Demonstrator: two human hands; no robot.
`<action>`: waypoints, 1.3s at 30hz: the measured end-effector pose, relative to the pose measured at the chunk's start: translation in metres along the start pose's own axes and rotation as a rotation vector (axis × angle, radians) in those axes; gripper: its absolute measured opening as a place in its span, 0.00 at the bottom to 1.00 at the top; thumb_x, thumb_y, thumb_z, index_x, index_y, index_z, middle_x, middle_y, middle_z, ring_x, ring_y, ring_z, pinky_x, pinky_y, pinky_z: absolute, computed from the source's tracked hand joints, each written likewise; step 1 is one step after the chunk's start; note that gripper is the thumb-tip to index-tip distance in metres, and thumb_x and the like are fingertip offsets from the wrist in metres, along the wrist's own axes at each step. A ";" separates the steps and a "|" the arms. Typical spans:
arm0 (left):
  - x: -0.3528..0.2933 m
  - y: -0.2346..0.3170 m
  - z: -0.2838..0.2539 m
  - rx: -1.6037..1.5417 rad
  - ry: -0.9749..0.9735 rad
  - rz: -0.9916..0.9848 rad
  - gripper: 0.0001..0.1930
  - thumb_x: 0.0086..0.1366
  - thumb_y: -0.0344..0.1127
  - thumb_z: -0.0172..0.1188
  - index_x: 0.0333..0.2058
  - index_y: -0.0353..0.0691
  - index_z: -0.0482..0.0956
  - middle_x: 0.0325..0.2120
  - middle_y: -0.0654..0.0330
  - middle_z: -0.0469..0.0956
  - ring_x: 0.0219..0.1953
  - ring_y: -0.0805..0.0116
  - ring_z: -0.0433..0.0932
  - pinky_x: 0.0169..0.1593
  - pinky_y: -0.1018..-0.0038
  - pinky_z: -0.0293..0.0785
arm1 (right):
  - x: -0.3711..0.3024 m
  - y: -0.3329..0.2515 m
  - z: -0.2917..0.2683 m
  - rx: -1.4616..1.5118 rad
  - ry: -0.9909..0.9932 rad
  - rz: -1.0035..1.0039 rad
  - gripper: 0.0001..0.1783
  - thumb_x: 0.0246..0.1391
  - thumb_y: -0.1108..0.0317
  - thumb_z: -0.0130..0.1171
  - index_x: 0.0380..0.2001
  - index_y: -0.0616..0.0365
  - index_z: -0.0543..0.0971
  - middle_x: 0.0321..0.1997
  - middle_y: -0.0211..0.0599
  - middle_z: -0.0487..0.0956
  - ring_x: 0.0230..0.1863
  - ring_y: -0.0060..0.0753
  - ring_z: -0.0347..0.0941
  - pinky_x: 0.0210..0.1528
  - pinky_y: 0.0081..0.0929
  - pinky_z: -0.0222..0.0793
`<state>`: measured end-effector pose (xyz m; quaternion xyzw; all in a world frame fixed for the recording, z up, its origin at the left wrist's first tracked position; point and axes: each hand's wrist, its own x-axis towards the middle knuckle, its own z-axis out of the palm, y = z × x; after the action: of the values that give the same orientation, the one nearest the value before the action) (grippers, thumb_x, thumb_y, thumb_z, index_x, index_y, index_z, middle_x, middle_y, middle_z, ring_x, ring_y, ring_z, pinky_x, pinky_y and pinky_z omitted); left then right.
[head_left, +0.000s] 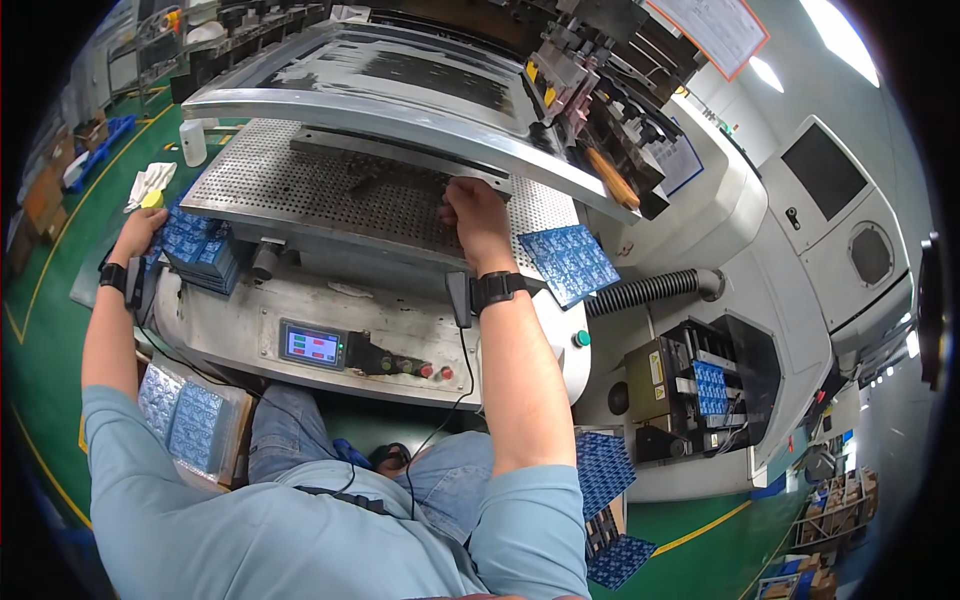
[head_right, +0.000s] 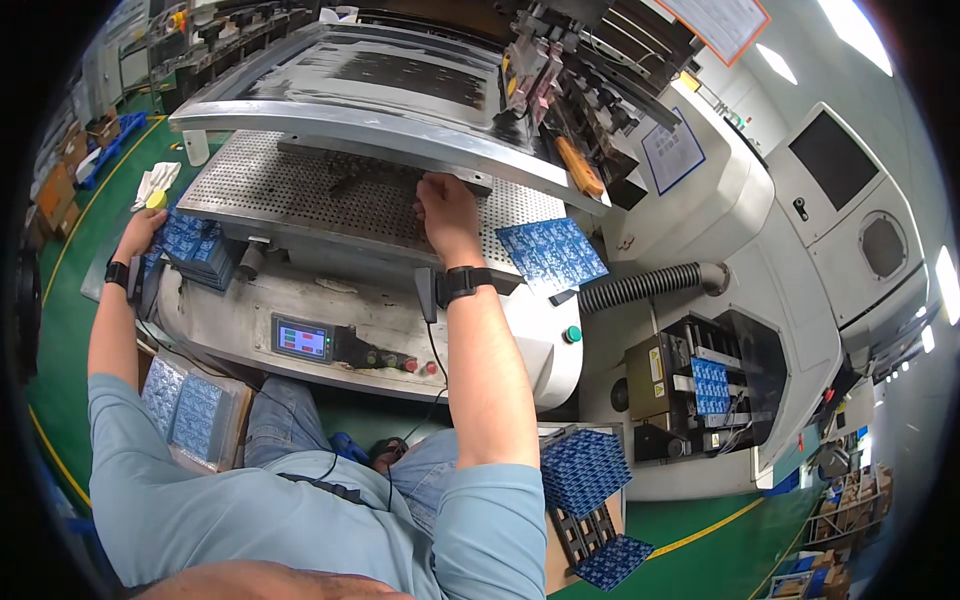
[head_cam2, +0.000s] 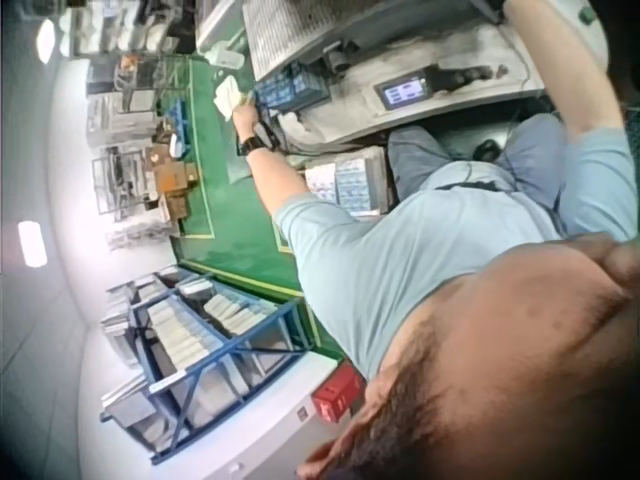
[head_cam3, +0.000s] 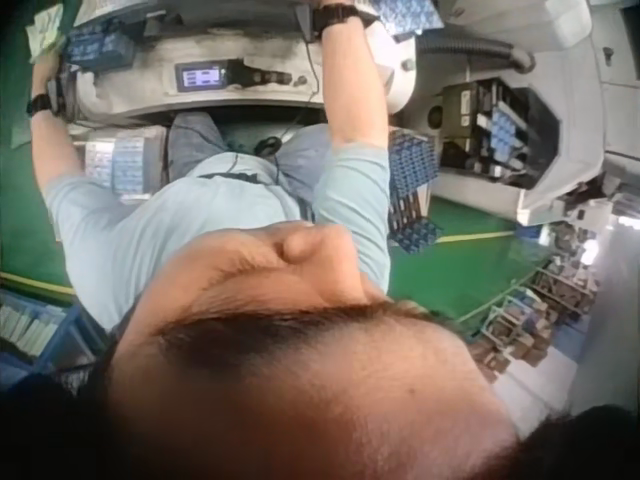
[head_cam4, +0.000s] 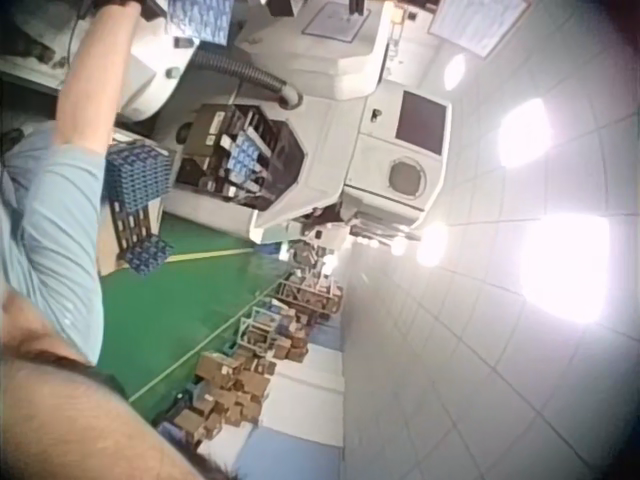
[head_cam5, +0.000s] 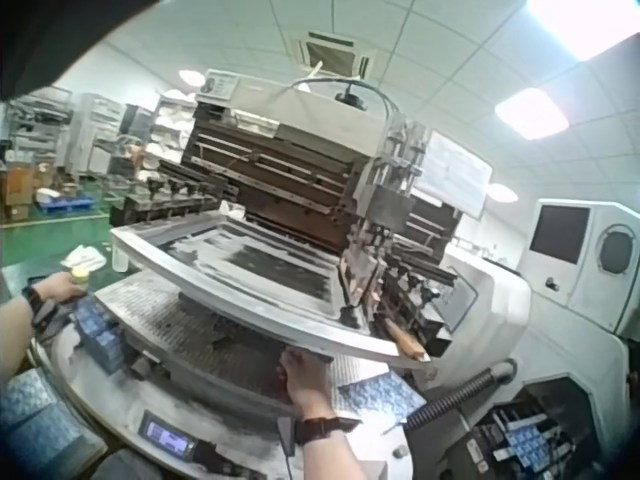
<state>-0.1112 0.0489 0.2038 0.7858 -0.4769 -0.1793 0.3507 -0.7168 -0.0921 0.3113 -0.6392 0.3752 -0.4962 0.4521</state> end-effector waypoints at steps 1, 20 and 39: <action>-0.003 0.018 0.008 -0.028 0.002 -0.025 0.20 0.66 0.47 0.60 0.46 0.35 0.80 0.27 0.61 0.79 0.26 0.70 0.77 0.35 0.69 0.74 | -0.001 0.000 -0.006 -0.046 0.018 0.000 0.14 0.62 0.67 0.57 0.46 0.65 0.77 0.34 0.35 0.80 0.30 0.24 0.75 0.33 0.22 0.73; -0.031 0.048 -0.026 -0.174 0.157 -0.077 0.15 0.68 0.46 0.58 0.39 0.40 0.80 0.21 0.64 0.71 0.16 0.74 0.72 0.21 0.72 0.70 | -0.002 0.006 0.000 -0.120 0.038 -0.074 0.15 0.59 0.63 0.60 0.43 0.62 0.79 0.27 0.32 0.80 0.25 0.22 0.74 0.28 0.24 0.70; -0.064 0.067 0.021 -0.434 0.813 0.238 0.15 0.66 0.41 0.60 0.45 0.37 0.76 0.36 0.57 0.80 0.35 0.63 0.79 0.39 0.69 0.76 | 0.003 0.015 0.005 -0.175 -0.001 -0.109 0.13 0.61 0.66 0.58 0.46 0.62 0.78 0.30 0.30 0.78 0.27 0.19 0.71 0.29 0.19 0.68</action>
<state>-0.1961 0.0770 0.2344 0.6407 -0.3393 0.0885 0.6830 -0.7121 -0.0985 0.2972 -0.6960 0.3815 -0.4852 0.3671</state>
